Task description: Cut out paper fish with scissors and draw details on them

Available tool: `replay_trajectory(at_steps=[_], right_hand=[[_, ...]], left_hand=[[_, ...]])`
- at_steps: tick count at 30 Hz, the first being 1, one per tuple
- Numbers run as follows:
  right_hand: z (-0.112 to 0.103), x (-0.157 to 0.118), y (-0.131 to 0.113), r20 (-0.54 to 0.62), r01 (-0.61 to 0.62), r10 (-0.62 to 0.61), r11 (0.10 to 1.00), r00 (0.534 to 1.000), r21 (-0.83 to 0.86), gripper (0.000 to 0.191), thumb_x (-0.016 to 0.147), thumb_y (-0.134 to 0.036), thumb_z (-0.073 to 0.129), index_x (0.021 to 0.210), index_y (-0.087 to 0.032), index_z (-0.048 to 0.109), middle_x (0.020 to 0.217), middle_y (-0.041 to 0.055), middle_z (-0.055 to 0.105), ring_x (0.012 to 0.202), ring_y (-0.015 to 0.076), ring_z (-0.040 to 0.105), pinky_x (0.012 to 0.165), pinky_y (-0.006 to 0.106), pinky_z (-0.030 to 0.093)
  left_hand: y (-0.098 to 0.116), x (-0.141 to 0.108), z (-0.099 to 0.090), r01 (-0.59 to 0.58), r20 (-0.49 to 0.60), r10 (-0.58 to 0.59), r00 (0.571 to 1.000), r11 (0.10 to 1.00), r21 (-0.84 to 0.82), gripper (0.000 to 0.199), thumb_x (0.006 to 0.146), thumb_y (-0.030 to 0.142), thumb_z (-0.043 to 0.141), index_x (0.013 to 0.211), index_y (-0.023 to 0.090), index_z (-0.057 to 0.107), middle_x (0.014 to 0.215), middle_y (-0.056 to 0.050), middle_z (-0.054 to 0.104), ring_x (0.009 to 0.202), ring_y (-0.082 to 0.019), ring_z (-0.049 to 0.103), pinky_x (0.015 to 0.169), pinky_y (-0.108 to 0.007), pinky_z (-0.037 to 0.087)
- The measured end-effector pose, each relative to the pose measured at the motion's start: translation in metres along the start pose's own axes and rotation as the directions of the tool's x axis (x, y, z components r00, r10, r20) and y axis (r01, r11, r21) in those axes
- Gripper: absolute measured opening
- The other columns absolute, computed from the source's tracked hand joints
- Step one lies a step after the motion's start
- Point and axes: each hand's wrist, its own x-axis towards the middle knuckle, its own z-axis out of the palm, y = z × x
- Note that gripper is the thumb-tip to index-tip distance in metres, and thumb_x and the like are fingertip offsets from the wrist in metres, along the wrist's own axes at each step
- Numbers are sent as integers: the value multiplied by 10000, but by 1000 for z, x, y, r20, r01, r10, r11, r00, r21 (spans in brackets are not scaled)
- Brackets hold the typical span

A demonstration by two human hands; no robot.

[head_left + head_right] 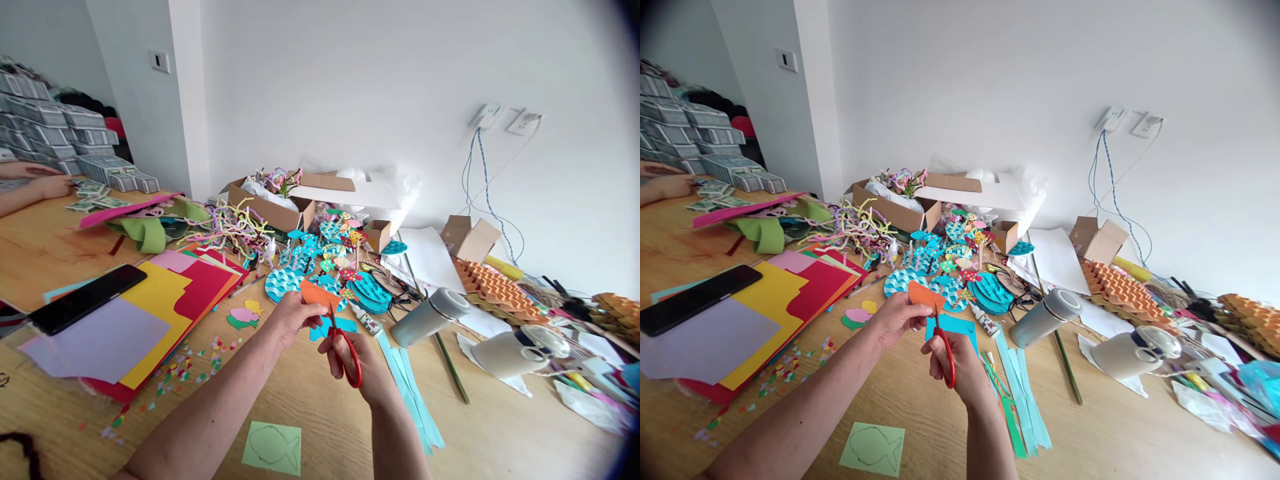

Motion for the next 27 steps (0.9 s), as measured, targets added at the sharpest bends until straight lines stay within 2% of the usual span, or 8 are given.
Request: replay_trajectory(at_steps=[5,10,27], right_hand=[[0,0,0,7,-15,15,1000,1000,4,612,781,-748,443,764,-153,588,475,-18,510,430,109,430,413,234,285],[-1,1,0,9,-10,10,1000,1000,16,610,777,-744,459,769,-149,592,485,-12,521,435,109,437,413,232,289],[0,1,1,-13,21,-21,1000,1000,7,604,794,-739,442,769,-153,590,482,-9,522,446,116,445,424,238,316]], left_hand=[[-1,1,-1,-3,24,3,1000,1000,-8,261,537,290,746,711,108,676,604,-16,608,482,-78,508,485,-211,358],[-2,1,-1,-12,11,11,1000,1000,19,228,546,282,737,677,112,662,557,-8,587,473,-85,507,460,-207,341],[-5,4,-1,-17,12,16,1000,999,35,259,556,282,725,736,101,687,581,-11,601,475,-81,506,467,-207,344]])
